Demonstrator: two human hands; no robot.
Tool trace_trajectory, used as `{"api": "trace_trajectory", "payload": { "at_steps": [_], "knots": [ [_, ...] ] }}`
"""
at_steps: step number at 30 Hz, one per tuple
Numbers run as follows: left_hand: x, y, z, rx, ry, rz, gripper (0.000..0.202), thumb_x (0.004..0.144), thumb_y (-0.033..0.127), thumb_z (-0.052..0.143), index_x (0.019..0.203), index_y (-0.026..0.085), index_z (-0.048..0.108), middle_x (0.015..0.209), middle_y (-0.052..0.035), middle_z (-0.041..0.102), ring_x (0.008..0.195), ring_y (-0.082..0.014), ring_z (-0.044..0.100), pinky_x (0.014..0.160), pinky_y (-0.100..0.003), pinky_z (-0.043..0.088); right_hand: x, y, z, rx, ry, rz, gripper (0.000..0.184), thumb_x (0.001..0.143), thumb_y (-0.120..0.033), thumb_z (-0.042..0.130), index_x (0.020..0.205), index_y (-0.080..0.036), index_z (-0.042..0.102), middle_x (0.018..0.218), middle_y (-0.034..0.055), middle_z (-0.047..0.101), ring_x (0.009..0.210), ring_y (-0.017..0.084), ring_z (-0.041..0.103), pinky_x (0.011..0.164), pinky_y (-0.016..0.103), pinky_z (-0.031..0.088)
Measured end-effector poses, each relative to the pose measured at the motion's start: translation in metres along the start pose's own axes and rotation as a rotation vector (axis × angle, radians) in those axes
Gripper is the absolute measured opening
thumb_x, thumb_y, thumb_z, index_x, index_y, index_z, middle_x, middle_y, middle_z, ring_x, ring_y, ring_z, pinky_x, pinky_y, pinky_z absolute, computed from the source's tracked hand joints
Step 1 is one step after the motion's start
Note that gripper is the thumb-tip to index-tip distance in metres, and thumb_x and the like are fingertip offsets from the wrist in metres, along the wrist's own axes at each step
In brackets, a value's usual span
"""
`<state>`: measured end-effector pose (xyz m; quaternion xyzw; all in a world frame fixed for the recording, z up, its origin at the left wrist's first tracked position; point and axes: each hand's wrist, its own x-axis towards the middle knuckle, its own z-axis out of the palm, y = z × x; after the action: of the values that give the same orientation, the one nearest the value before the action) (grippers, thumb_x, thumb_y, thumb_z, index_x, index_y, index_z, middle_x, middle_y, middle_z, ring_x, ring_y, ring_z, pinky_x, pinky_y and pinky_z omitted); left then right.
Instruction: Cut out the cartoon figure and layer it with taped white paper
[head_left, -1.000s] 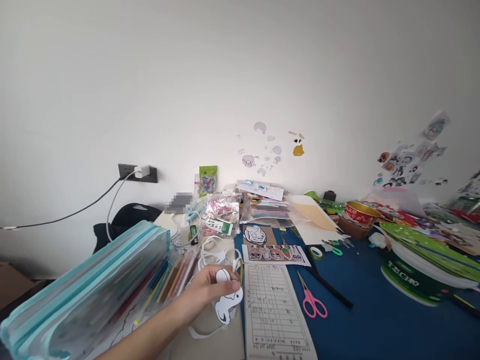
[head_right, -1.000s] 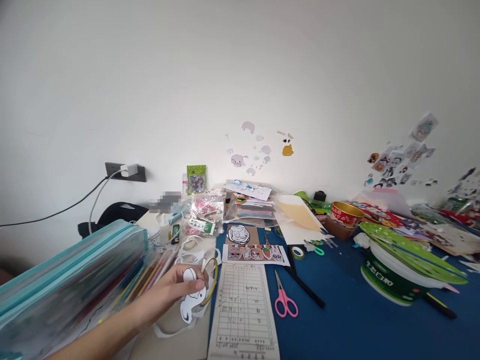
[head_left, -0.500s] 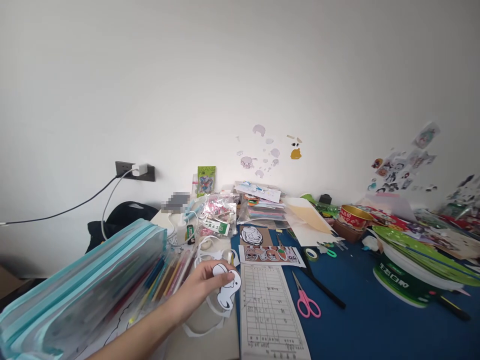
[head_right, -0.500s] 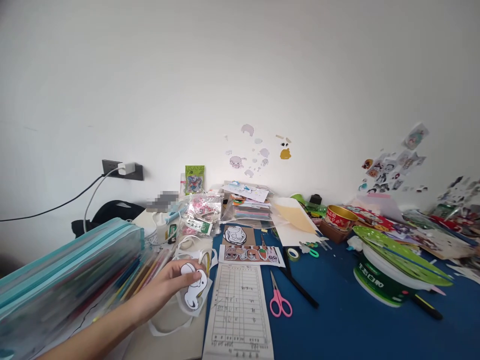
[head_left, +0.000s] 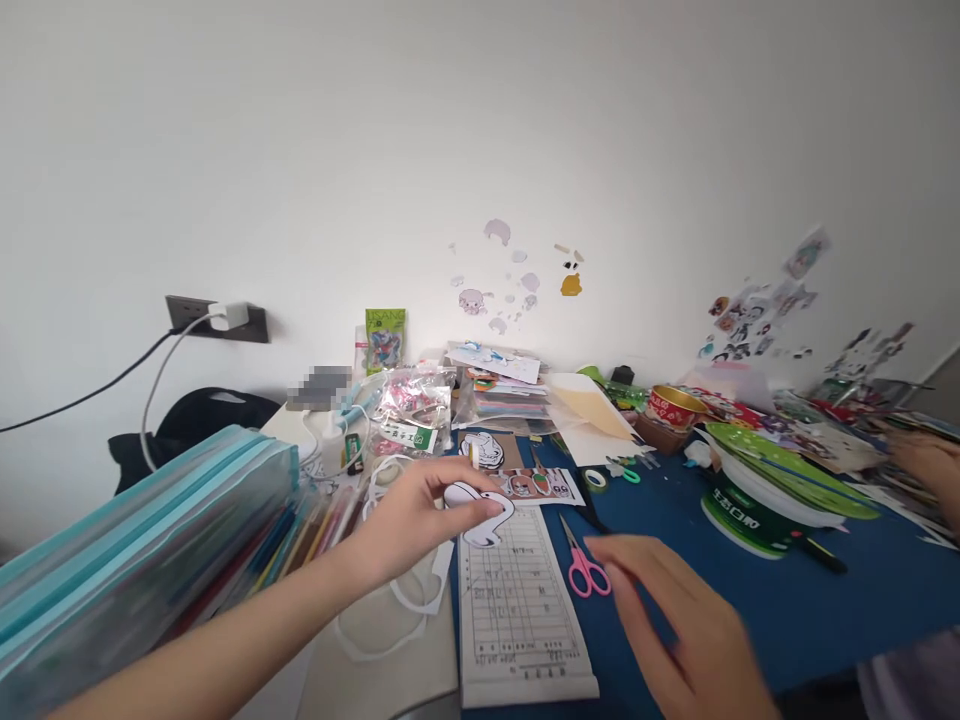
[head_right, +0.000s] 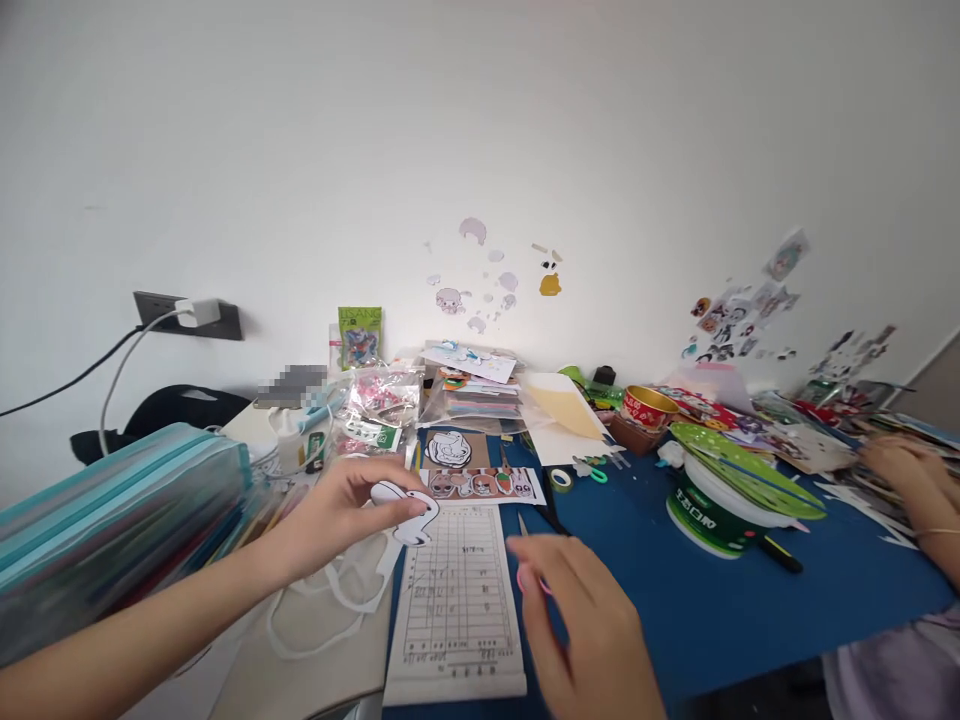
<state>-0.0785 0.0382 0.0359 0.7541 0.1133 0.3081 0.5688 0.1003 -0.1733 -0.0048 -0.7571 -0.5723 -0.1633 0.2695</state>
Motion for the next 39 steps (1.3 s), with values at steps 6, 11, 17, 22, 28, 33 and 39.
{"api": "trace_trajectory", "payload": {
  "at_steps": [6,11,17,22,28,33,39],
  "knots": [
    [0.019,-0.001,0.002,0.512,0.137,0.531,0.014,0.088,0.025,0.064,0.086,0.02,0.077,0.067,-0.004,0.068,0.062,-0.0163,0.06,0.061,-0.029,0.043,0.014,0.027,0.058,-0.002,-0.22,0.239,0.037,0.089,-0.033,0.041,0.101,-0.019,0.072,0.103,0.0131,0.071,0.096,0.032,0.066,0.076,0.048,0.059],
    [0.02,-0.013,0.0,0.565,0.122,0.89,0.014,0.09,0.01,0.059,0.081,0.02,0.064,0.072,-0.0004,0.07,0.064,-0.0135,0.058,0.064,-0.028,0.041,0.029,-0.007,0.049,0.41,-0.12,0.27,0.03,0.097,-0.045,0.046,0.108,-0.028,0.069,0.118,0.0087,0.065,0.104,0.027,0.064,0.074,0.034,0.058],
    [0.017,-0.006,-0.004,0.507,0.071,0.966,0.015,0.085,0.003,0.062,0.086,0.018,0.06,0.077,-0.0032,0.072,0.07,-0.0153,0.062,0.069,-0.03,0.042,0.092,-0.052,0.017,0.775,0.089,-0.121,0.021,0.099,-0.027,0.047,0.107,-0.032,0.066,0.108,0.0033,0.063,0.104,0.02,0.059,0.084,0.03,0.05],
    [0.019,0.006,-0.008,0.47,0.184,0.883,0.015,0.083,0.007,0.065,0.078,0.02,0.062,0.068,-0.0007,0.07,0.061,-0.0137,0.062,0.063,-0.027,0.043,0.138,-0.079,-0.014,0.612,0.062,-0.308,0.013,0.092,-0.022,0.055,0.101,-0.026,0.063,0.104,0.0028,0.059,0.101,0.019,0.056,0.088,0.03,0.044],
    [0.021,0.019,-0.016,0.413,0.382,0.788,0.018,0.077,0.004,0.066,0.069,0.02,0.061,0.065,0.0012,0.069,0.065,-0.0142,0.065,0.066,-0.025,0.048,0.177,-0.096,-0.006,0.959,-0.415,-0.305,0.016,0.088,-0.03,0.065,0.101,-0.029,0.074,0.104,0.0027,0.064,0.102,0.022,0.059,0.093,0.034,0.044],
    [0.025,0.02,-0.019,0.398,0.373,0.696,0.021,0.072,0.003,0.071,0.067,0.021,0.063,0.069,0.0019,0.073,0.072,-0.0161,0.068,0.074,-0.029,0.053,0.187,-0.097,0.021,1.274,-0.441,-0.182,0.013,0.084,-0.039,0.072,0.089,-0.029,0.08,0.107,0.0052,0.065,0.105,0.025,0.061,0.096,0.038,0.046],
    [0.026,0.017,-0.019,0.536,0.464,0.718,0.018,0.078,0.007,0.068,0.075,0.025,0.068,0.115,-0.0035,0.065,0.109,-0.0215,0.061,0.089,-0.035,0.049,0.193,-0.078,0.013,1.477,-0.191,0.002,0.019,0.09,-0.045,0.065,0.087,-0.028,0.073,0.086,0.0019,0.068,0.099,0.022,0.064,0.095,0.038,0.047]
  ]
}}
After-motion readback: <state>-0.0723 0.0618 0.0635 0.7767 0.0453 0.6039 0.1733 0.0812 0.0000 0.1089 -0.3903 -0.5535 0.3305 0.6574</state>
